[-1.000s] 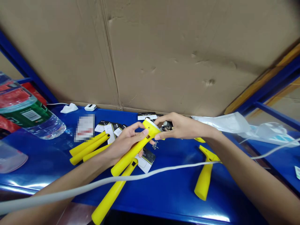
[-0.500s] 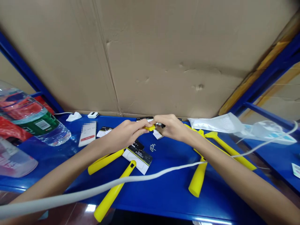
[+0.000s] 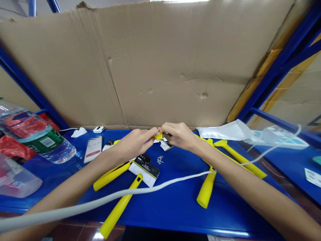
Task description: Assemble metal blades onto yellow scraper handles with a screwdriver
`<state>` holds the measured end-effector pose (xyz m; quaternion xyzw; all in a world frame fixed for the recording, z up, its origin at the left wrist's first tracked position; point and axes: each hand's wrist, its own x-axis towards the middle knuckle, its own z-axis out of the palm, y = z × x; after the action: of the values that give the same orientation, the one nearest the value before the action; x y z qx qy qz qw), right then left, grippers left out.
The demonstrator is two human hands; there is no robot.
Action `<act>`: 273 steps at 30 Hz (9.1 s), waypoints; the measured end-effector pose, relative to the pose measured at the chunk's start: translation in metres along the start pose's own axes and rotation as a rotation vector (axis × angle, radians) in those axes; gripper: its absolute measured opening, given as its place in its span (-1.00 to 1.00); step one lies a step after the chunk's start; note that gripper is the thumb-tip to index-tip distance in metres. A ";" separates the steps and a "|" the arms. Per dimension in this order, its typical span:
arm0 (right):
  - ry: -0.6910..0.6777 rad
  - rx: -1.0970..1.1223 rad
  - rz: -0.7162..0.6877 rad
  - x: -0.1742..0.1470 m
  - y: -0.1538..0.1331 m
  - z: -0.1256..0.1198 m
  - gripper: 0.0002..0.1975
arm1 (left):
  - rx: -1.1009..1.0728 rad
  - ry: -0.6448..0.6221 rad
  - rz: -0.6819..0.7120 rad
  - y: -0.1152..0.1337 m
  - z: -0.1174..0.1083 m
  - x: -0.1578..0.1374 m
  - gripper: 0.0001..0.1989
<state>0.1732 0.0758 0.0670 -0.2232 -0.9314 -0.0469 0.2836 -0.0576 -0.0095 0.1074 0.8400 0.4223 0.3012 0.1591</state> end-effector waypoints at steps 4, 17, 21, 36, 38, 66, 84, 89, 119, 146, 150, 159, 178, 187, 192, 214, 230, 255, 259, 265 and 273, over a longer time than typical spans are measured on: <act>0.002 0.000 0.008 0.000 -0.001 -0.004 -0.79 | 0.132 -0.032 0.001 0.003 0.001 0.004 -0.81; 0.130 0.211 0.124 0.007 0.003 -0.014 -0.79 | -0.606 0.115 -0.214 -0.012 0.002 0.014 -0.73; 0.149 0.196 0.192 0.007 -0.001 -0.022 -0.77 | -1.034 0.299 -0.380 -0.036 0.018 0.010 -0.68; -0.777 0.450 -0.072 0.002 -0.018 0.023 -0.90 | -1.325 0.459 -0.576 -0.055 0.031 -0.010 -0.94; -0.801 0.449 -0.063 0.002 -0.016 0.025 -0.93 | -1.312 0.462 -0.573 -0.053 0.031 -0.011 -0.93; -0.176 0.415 0.015 0.010 -0.030 -0.021 -0.88 | -1.450 0.096 -0.663 -0.019 0.060 -0.026 -0.70; -0.202 0.629 0.170 0.010 -0.024 -0.013 -0.86 | -1.436 0.095 -0.665 -0.017 0.063 -0.026 -0.71; -0.219 0.604 0.177 0.011 -0.028 -0.017 -0.87 | -1.431 0.099 -0.656 -0.017 0.065 -0.027 -0.77; -0.097 0.342 0.232 0.009 -0.026 -0.022 -0.79 | -1.593 0.057 -0.706 -0.027 0.075 -0.031 -0.78; 0.194 0.629 0.149 0.010 -0.043 -0.048 -0.74 | -1.571 0.142 -0.820 -0.026 0.086 -0.030 -0.84; 0.195 0.626 0.147 0.010 -0.043 -0.048 -0.76 | -1.579 0.138 -0.810 -0.026 0.087 -0.031 -0.83; 0.209 0.628 0.150 0.010 -0.044 -0.048 -0.77 | -1.571 0.138 -0.799 -0.027 0.088 -0.031 -0.82; -0.047 0.256 -0.045 0.020 -0.062 -0.074 -0.80 | -1.626 0.173 -0.772 -0.034 0.094 -0.034 -0.82; -0.111 0.133 -0.099 0.054 -0.087 -0.102 -0.93 | -1.651 0.211 -0.587 -0.033 0.084 -0.035 -0.82; -0.052 0.105 -0.080 0.053 -0.091 -0.101 -0.92 | -1.660 0.293 -0.555 -0.033 0.083 -0.034 -0.79; -0.074 0.194 -0.080 0.041 -0.071 -0.101 -0.87 | -1.520 0.412 -0.642 -0.027 0.078 -0.031 -0.86; -0.156 0.310 -0.032 0.036 -0.071 -0.110 -0.78 | -1.499 0.412 -0.627 -0.030 0.076 -0.029 -0.85; -0.052 0.140 -0.031 0.044 -0.064 -0.096 -0.95 | -1.519 0.417 -0.681 -0.021 0.077 -0.031 -0.88; -0.052 0.141 -0.038 0.044 -0.061 -0.094 -0.94 | -1.506 0.398 -0.671 -0.025 0.077 -0.031 -0.88; -0.140 0.192 -0.066 0.041 -0.068 -0.098 -0.83 | -1.468 0.421 -0.683 -0.024 0.078 -0.030 -0.91; -0.125 0.079 -0.078 0.045 -0.070 -0.094 -0.95 | -1.490 0.426 -0.678 -0.030 0.082 -0.032 -0.85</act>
<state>0.1561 0.0104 0.1726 -0.1777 -0.9565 -0.0073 0.2313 -0.0385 -0.0188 0.0164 0.2687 0.3635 0.5888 0.6701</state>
